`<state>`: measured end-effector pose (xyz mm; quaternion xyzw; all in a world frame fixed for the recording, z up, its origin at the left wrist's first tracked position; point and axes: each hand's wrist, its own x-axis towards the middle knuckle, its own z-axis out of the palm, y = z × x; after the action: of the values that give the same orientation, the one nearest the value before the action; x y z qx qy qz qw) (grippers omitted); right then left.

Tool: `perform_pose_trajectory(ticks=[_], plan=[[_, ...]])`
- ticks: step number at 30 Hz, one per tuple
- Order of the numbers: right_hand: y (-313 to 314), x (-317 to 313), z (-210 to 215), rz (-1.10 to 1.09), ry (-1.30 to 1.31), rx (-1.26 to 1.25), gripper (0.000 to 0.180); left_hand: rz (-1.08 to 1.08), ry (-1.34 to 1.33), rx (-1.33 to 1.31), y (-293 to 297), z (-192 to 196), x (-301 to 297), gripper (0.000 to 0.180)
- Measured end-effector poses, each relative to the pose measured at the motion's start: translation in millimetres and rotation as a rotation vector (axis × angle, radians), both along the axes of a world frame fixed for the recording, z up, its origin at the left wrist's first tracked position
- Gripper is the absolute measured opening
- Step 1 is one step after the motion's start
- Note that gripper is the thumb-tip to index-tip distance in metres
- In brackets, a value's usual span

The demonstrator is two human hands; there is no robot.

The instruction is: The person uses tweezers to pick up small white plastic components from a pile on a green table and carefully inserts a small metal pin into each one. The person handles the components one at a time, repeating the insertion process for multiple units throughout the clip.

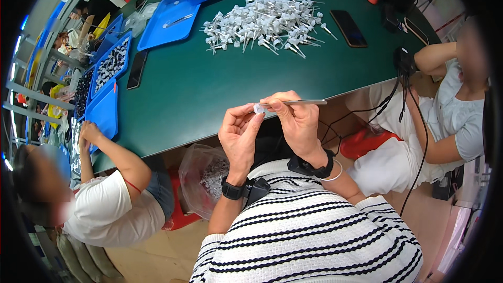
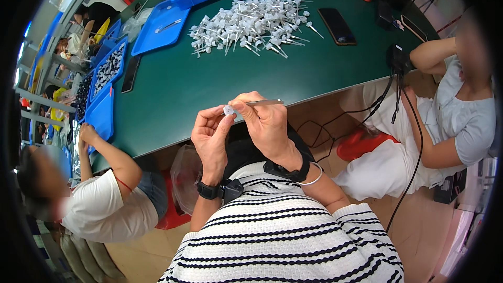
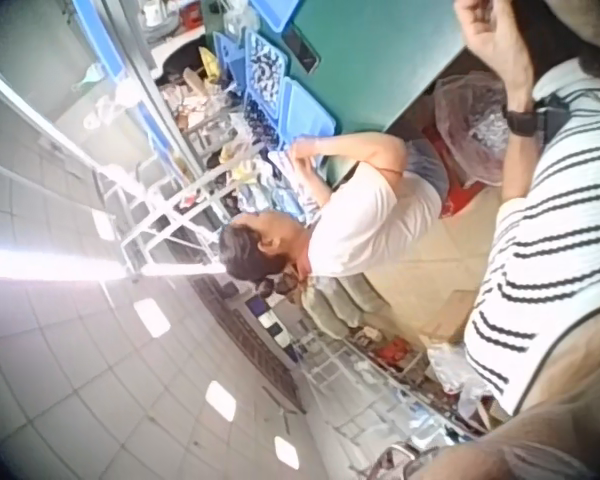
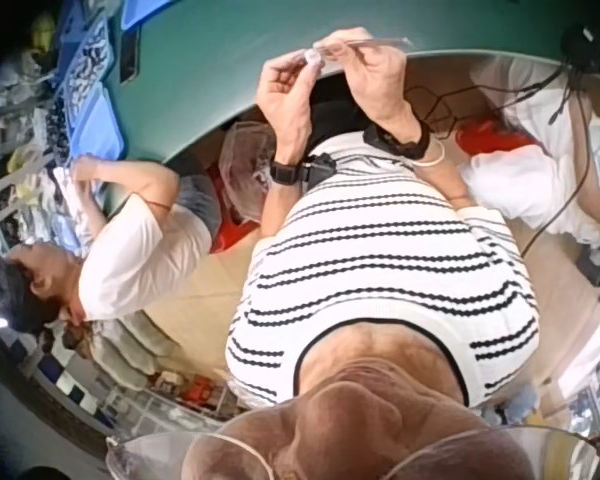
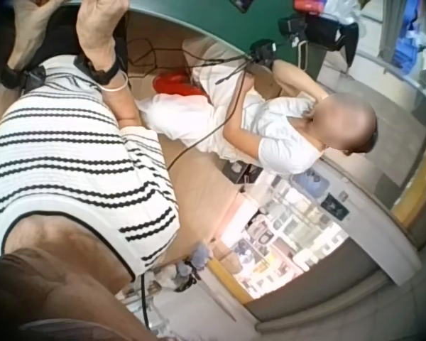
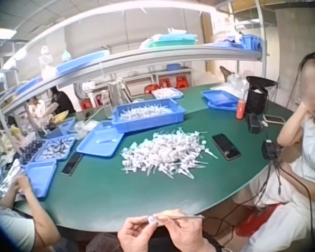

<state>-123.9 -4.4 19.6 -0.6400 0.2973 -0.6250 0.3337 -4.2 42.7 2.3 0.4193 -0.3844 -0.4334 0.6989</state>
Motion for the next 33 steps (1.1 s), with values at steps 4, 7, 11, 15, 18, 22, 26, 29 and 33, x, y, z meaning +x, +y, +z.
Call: perform_pose_trajectory(ticks=[4, 7, 11, 15, 18, 22, 26, 29, 33], plan=[[3, -1, 15, 0.036, 0.156, -0.041, 0.008, 0.02, -0.029, -0.026, 8, 1, 4, 0.025], [4, -2, 22, 0.068, 0.202, -0.025, 0.009, 0.003, 0.016, -0.038, 11, -1, 9, 0.025], [12, -1, 26, 0.041, 0.061, 0.022, 0.011, -0.016, 0.139, 0.065, 10, 9, 14, 0.024], [5, -4, 21, 0.062, 0.021, 0.054, 0.014, -0.11, 0.179, 0.126, 7, 8, 25, 0.023], [-1, -1, 15, 0.069, -0.015, 0.093, 0.016, -0.104, 0.216, 0.167, 2, 10, 29, 0.02], [-14, 2, 14, 0.09, 0.027, 0.143, 0.017, -0.062, 0.219, 0.215, -4, 9, 37, 0.015], [-31, 3, 9, 0.088, 0.027, 0.161, 0.017, 0.029, 0.2, 0.272, 2, 9, 54, 0.014], [-51, -7, 7, 0.078, 0.069, 0.158, 0.018, 0.078, 0.031, 0.339, 40, 21, 87, 0.014], [-77, -21, 7, 0.051, 0.031, 0.227, 0.02, -0.073, -0.615, 0.686, 101, 58, 125, 0.028]])
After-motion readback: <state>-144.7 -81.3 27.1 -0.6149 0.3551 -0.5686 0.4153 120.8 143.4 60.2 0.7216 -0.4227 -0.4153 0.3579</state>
